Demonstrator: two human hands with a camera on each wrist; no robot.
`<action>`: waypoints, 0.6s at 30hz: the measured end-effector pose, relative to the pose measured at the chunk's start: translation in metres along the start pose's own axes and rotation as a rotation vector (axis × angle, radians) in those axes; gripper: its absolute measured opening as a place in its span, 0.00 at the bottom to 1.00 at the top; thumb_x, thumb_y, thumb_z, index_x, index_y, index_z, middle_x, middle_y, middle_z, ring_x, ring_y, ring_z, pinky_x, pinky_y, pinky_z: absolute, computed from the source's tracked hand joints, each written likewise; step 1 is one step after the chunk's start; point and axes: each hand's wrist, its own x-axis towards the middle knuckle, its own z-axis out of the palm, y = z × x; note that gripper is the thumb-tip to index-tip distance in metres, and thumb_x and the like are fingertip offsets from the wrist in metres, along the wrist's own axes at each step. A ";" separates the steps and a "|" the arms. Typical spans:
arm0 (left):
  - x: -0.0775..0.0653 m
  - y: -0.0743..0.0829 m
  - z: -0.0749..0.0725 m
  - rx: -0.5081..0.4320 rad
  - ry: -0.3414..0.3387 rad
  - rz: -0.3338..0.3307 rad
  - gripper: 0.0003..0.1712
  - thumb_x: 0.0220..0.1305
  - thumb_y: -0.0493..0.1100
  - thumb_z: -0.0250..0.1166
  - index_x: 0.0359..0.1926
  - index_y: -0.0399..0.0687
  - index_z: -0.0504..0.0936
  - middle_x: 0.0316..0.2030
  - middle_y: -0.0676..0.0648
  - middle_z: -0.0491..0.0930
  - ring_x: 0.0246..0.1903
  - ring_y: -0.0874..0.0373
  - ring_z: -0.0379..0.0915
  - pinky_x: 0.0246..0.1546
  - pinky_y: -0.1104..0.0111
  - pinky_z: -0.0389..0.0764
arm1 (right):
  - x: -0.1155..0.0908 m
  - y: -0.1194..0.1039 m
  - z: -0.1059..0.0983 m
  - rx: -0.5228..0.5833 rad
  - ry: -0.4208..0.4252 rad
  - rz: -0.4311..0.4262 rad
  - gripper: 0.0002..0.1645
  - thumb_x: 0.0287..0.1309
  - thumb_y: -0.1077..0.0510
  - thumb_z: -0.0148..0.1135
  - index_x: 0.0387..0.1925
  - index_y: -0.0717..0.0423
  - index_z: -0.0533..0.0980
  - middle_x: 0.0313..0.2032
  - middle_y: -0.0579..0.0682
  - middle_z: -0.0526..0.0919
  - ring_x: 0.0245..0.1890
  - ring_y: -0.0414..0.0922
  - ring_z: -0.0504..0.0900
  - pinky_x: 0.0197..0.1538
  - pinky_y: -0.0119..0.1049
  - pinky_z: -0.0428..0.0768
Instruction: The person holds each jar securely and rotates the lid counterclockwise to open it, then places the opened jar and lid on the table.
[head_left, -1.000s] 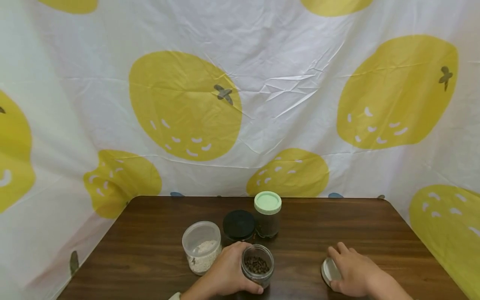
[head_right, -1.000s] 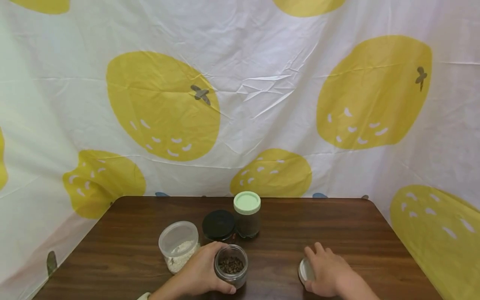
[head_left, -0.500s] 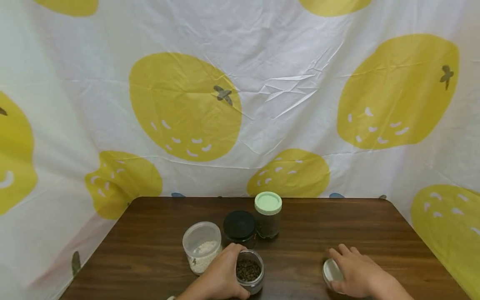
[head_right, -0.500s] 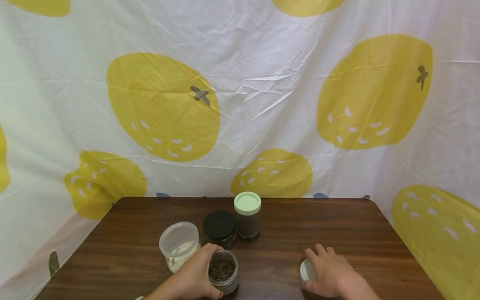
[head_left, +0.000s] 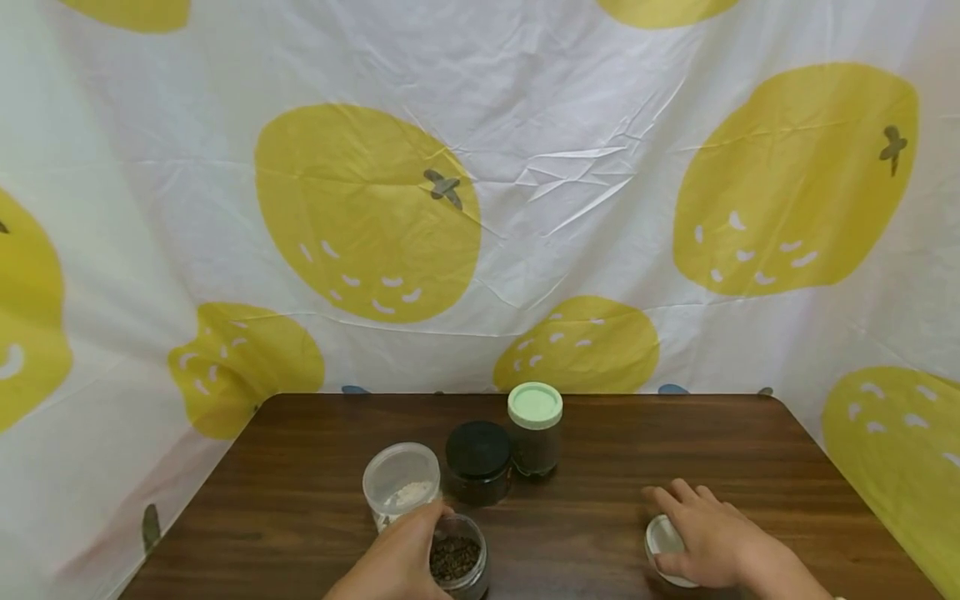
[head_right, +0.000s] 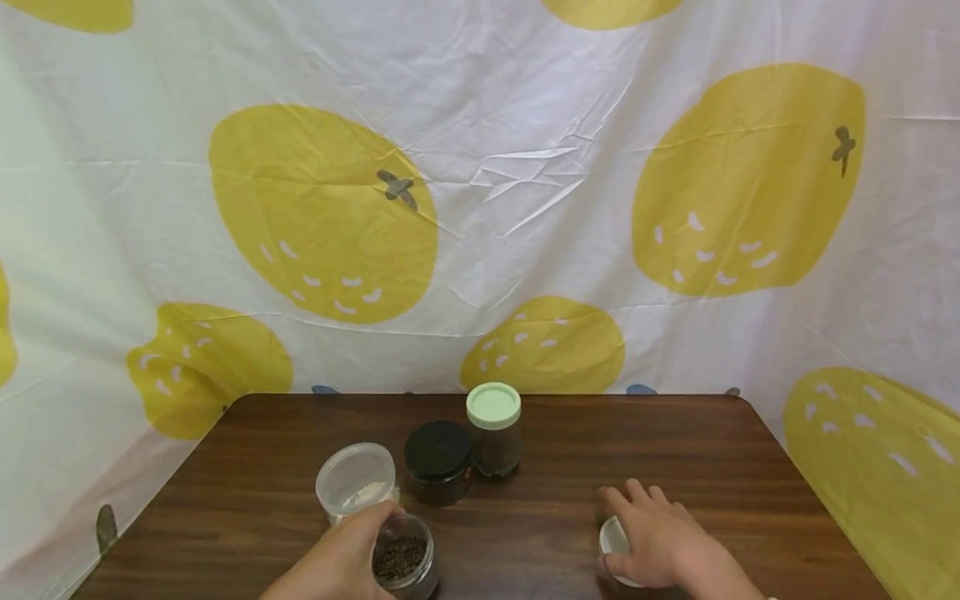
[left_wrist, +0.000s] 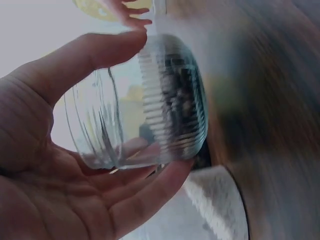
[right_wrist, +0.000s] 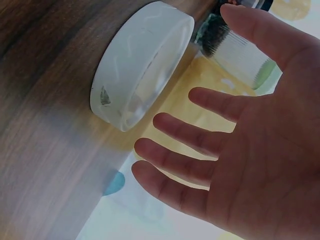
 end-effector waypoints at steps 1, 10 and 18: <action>-0.002 -0.002 -0.002 -0.009 -0.013 -0.011 0.51 0.35 0.60 0.82 0.57 0.36 0.74 0.51 0.38 0.80 0.47 0.41 0.76 0.43 0.42 0.80 | 0.000 0.000 -0.001 0.007 -0.003 0.001 0.45 0.48 0.41 0.72 0.65 0.56 0.69 0.54 0.54 0.73 0.48 0.57 0.73 0.39 0.60 0.80; 0.009 -0.117 0.009 0.084 -0.124 -0.095 0.46 0.35 0.70 0.77 0.55 0.55 0.79 0.48 0.51 0.84 0.44 0.52 0.78 0.41 0.46 0.81 | -0.003 0.002 -0.001 0.016 -0.004 0.004 0.46 0.49 0.41 0.72 0.66 0.55 0.68 0.55 0.54 0.73 0.49 0.56 0.72 0.36 0.54 0.80; -0.019 -0.156 -0.019 0.000 -0.093 -0.048 0.41 0.41 0.63 0.79 0.57 0.55 0.78 0.46 0.55 0.84 0.42 0.58 0.79 0.39 0.50 0.83 | -0.005 0.002 -0.003 0.011 -0.011 0.012 0.46 0.50 0.38 0.70 0.66 0.56 0.68 0.57 0.54 0.73 0.52 0.59 0.72 0.43 0.66 0.78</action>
